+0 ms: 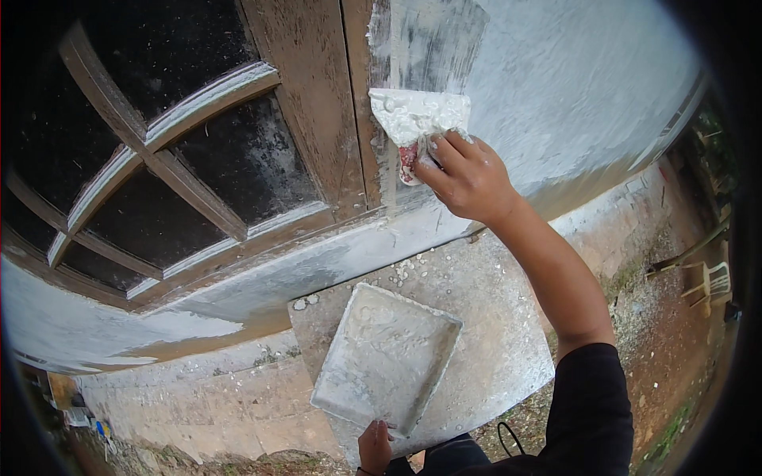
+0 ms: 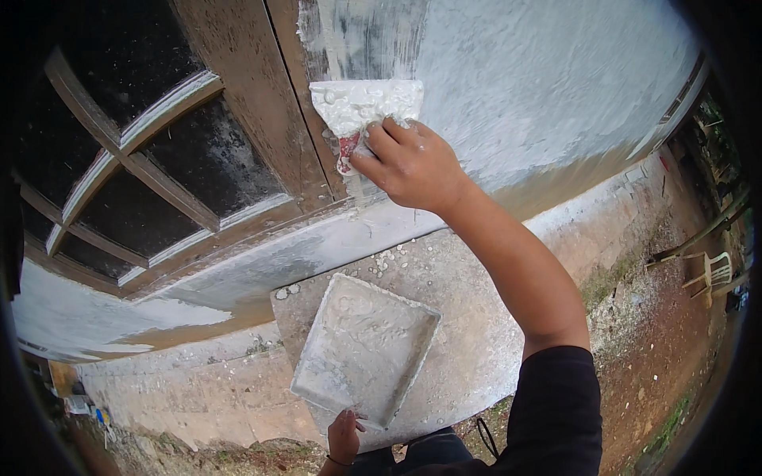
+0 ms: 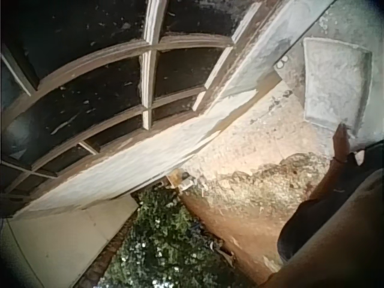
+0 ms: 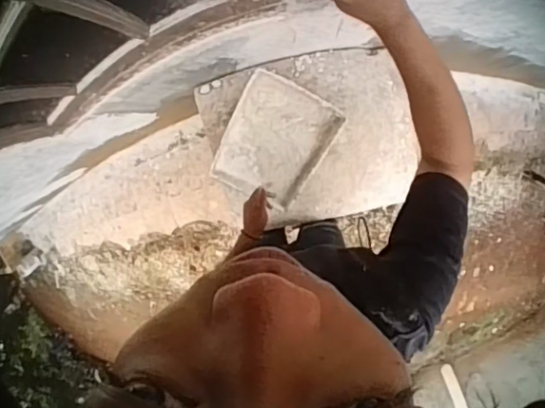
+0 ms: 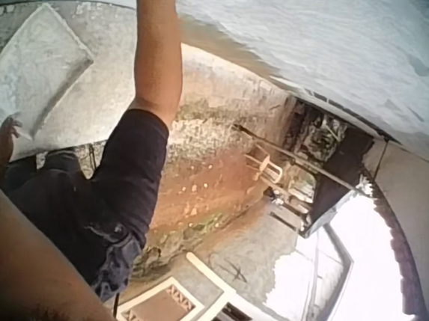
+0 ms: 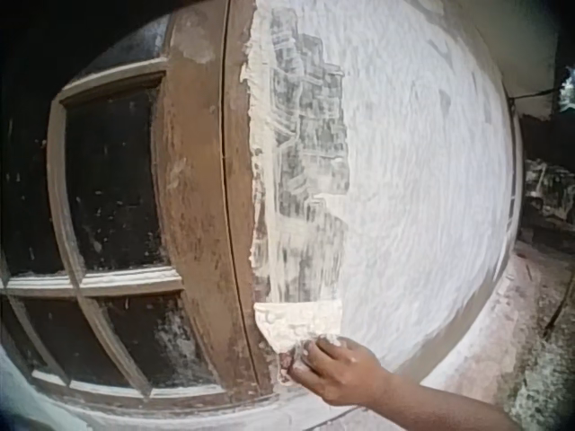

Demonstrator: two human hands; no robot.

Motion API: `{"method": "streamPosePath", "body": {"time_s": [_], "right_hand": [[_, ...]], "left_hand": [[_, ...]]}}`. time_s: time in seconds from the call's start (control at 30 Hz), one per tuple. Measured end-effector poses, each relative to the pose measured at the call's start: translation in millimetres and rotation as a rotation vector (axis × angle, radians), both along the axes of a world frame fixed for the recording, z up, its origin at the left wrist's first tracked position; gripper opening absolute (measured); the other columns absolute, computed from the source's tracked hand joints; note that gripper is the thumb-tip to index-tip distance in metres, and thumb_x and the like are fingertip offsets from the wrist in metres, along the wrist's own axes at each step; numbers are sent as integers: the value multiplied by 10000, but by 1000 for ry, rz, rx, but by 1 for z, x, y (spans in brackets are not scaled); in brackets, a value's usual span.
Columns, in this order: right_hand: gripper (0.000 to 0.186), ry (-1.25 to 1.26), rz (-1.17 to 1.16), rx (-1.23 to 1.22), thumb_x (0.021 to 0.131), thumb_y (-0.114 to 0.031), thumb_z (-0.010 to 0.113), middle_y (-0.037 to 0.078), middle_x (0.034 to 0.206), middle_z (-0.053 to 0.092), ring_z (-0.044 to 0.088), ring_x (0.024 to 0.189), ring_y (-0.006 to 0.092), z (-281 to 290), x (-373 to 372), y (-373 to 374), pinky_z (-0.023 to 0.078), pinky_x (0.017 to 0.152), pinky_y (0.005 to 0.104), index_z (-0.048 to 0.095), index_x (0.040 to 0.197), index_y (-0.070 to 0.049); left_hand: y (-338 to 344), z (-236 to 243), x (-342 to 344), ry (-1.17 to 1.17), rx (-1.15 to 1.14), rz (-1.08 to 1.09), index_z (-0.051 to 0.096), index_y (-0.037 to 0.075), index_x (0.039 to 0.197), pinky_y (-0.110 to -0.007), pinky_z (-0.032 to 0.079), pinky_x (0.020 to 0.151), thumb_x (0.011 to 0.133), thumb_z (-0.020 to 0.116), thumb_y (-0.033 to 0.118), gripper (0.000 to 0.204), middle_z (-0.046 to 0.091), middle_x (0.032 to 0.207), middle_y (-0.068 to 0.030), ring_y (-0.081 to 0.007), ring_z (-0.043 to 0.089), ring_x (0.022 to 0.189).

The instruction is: The person applies wall putty to a window frame with a putty knife, smoothing it around the frame.

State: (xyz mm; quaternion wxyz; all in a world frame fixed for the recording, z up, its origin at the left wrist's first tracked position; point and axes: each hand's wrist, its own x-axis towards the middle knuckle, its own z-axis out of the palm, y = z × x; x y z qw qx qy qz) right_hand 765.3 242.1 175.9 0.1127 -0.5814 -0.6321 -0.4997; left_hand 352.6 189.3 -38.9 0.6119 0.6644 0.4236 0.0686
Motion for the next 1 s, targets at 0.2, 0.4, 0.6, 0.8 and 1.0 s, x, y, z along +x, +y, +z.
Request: {"method": "streamPosePath", "body": {"time_s": [0.2, 0.4, 0.6, 0.8, 1.0], "right_hand": [[148, 32, 20, -48, 640, -131, 564, 55, 749, 499, 541, 703, 169, -37, 1, -5, 434, 497, 255, 595, 783, -112], [124, 66, 78, -119, 650, -148, 566, 69, 769, 522, 550, 704, 175, -86, 5, -7, 428, 483, 258, 587, 762, -99], [161, 153, 71, -234, 664, -182, 562, 52, 804, 549, 551, 764, 164, -136, 0, -12, 442, 554, 269, 595, 806, -113], [175, 218, 76, -279, 689, -183, 547, 49, 802, 544, 552, 734, 160, -182, 0, -26, 433, 526, 267, 600, 843, -116], [172, 343, 76, -241, 675, -145, 575, 45, 769, 522, 549, 716, 166, -169, 0, -53, 429, 516, 273, 602, 845, -134]], "left_hand": [[-5, -11, -1, 59, 61, -22, 560, -27, 782, -280, 419, 544, 929, 353, 236, 366, 608, 679, -114, -173, 552, 549], [-16, -15, 4, 81, 11, -7, 561, -22, 768, -276, 414, 553, 926, 356, 223, 357, 600, 655, -117, -177, 553, 557], [-21, -16, 11, 130, 30, -16, 571, -20, 767, -281, 410, 563, 925, 350, 224, 365, 587, 630, -103, -174, 542, 560], [-30, -12, 19, 156, -18, 12, 576, -18, 763, -302, 413, 564, 923, 349, 220, 366, 584, 628, -103, -188, 542, 562], [-34, -16, 16, 58, 59, -19, 585, -21, 811, -284, 406, 539, 923, 353, 221, 353, 584, 615, -100, -161, 535, 554]]}}
